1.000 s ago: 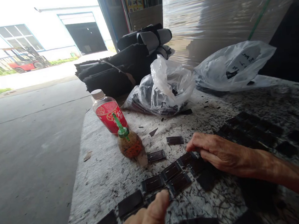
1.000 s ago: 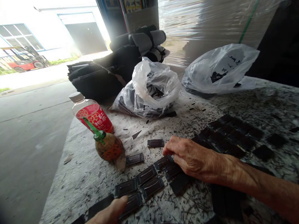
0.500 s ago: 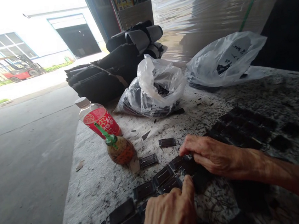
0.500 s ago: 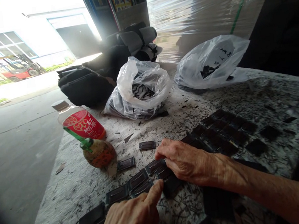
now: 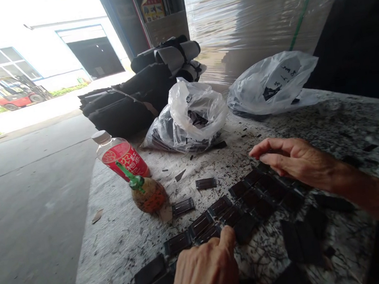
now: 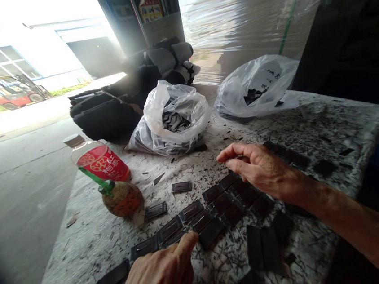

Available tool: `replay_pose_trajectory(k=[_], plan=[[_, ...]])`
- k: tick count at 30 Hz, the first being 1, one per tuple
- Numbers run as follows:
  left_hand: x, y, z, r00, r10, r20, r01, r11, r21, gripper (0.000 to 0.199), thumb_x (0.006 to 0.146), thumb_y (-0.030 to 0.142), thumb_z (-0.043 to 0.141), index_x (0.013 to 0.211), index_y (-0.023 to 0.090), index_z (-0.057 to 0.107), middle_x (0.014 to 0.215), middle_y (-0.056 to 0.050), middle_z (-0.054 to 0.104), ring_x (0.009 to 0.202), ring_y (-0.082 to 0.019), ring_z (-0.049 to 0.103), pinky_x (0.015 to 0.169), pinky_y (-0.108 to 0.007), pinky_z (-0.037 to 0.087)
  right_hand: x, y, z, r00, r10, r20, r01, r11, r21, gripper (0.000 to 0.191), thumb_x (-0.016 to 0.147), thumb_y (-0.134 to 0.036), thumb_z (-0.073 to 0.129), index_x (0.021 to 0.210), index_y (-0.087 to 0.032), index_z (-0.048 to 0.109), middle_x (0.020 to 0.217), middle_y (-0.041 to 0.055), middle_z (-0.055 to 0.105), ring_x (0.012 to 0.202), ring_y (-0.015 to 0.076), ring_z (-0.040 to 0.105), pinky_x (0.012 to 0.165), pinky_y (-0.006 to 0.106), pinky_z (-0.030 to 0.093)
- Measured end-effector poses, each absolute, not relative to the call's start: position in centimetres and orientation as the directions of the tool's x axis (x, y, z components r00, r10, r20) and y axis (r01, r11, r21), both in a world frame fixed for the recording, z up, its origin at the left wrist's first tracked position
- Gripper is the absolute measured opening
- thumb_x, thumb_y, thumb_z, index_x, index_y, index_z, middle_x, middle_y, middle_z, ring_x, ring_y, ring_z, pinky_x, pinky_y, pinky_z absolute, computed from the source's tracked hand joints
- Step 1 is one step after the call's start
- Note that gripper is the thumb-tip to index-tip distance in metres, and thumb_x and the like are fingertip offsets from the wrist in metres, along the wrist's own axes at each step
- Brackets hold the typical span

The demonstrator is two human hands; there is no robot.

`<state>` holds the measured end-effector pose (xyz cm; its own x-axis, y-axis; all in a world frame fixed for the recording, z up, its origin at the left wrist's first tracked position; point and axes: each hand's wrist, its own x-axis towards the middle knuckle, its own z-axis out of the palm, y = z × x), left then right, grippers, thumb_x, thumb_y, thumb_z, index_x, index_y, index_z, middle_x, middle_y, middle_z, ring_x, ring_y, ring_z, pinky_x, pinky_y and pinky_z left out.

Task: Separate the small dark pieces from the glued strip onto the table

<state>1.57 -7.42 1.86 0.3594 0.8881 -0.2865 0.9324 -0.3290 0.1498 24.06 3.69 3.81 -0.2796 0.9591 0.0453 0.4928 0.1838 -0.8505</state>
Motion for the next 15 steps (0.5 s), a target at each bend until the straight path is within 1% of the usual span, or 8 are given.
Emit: replay_pose_trajectory(k=[2,5,8,10,11,13,14,15], plan=[[1.3,-7.8,1.9,0.362,0.891,-0.275,0.930,-0.324,0.175,0.040,0.074,-0.001,0.033,0.100,0.023,0.053,0.067,0.001,0.064,0.056,-0.021,0.063,0.045,-0.030,0.019,24.5,2.6,3.7,-0.277,0.961,0.010,0.460,0.142,-0.876,0.028,0.083,-0.040,0.054,0.099,-0.019,0.064,0.053,-0.0071,0.044,0.045,0.0102,0.041,0.041,0.021,0.031],[0.6,-8.4,2.0,0.372,0.900,-0.227,0.913,-0.311,0.265,0.040,0.083,0.005,0.032,0.112,0.025,0.049,0.071,0.002,0.064,0.056,-0.018,0.061,0.047,-0.028,0.027,24.8,0.8,3.2,-0.280,0.959,-0.034,0.428,0.093,-0.899,0.026,0.084,-0.043,0.057,0.096,-0.021,0.066,0.059,-0.0044,0.052,0.049,0.0106,0.045,0.044,0.022,0.034],[0.2,-8.7,1.8,0.359,0.920,-0.157,0.886,-0.283,0.367,0.037,0.089,0.014,0.030,0.118,0.026,0.048,0.076,0.000,0.064,0.059,-0.017,0.059,0.052,-0.028,0.032,24.8,-0.7,2.6,-0.319,0.948,-0.026,0.458,0.130,-0.879,0.026,0.086,-0.046,0.058,0.094,-0.024,0.068,0.077,0.0001,0.064,0.067,0.0148,0.055,0.056,0.024,0.043],[0.1,-8.7,1.7,0.344,0.930,-0.132,0.872,-0.264,0.411,0.036,0.089,0.017,0.029,0.116,0.026,0.051,0.076,-0.001,0.064,0.061,-0.018,0.059,0.053,-0.029,0.032,24.7,-1.2,2.4,-0.357,0.934,-0.017,0.474,0.165,-0.865,0.025,0.087,-0.047,0.056,0.093,-0.026,0.068,0.088,0.0012,0.066,0.079,0.0183,0.058,0.066,0.026,0.046],[0.1,-8.7,1.7,0.337,0.933,-0.125,0.866,-0.255,0.431,0.036,0.090,0.018,0.029,0.116,0.025,0.052,0.076,-0.001,0.064,0.061,-0.018,0.059,0.054,-0.029,0.031,24.6,-1.3,2.3,-0.370,0.929,-0.015,0.477,0.176,-0.861,0.025,0.087,-0.047,0.055,0.093,-0.026,0.068,0.090,0.0013,0.066,0.082,0.0192,0.059,0.068,0.027,0.047],[0.2,-8.9,2.0,0.334,0.936,-0.114,0.845,-0.243,0.477,0.035,0.091,0.021,0.027,0.114,0.024,0.053,0.074,-0.001,0.062,0.058,-0.016,0.055,0.053,-0.029,0.030,24.3,-1.6,2.2,-0.380,0.925,-0.025,0.484,0.176,-0.857,0.024,0.088,-0.045,0.054,0.092,-0.026,0.067,0.088,0.0010,0.066,0.080,0.0190,0.059,0.068,0.028,0.047],[0.4,-9.0,2.3,0.325,0.940,-0.105,0.824,-0.228,0.518,0.035,0.093,0.024,0.026,0.113,0.023,0.054,0.072,0.000,0.061,0.056,-0.014,0.052,0.053,-0.028,0.030,24.1,-1.8,2.2,-0.384,0.923,-0.035,0.484,0.169,-0.858,0.024,0.089,-0.045,0.053,0.092,-0.026,0.067,0.086,0.0007,0.065,0.078,0.0184,0.059,0.067,0.028,0.047],[0.6,-9.3,2.7,0.291,0.953,-0.081,0.785,-0.190,0.590,0.034,0.094,0.029,0.027,0.112,0.022,0.056,0.070,0.000,0.059,0.055,-0.013,0.048,0.054,-0.026,0.031,23.9,-2.2,2.2,-0.393,0.919,-0.046,0.481,0.163,-0.862,0.024,0.089,-0.044,0.052,0.092,-0.026,0.067,0.085,0.0005,0.065,0.076,0.0179,0.058,0.066,0.027,0.047]])
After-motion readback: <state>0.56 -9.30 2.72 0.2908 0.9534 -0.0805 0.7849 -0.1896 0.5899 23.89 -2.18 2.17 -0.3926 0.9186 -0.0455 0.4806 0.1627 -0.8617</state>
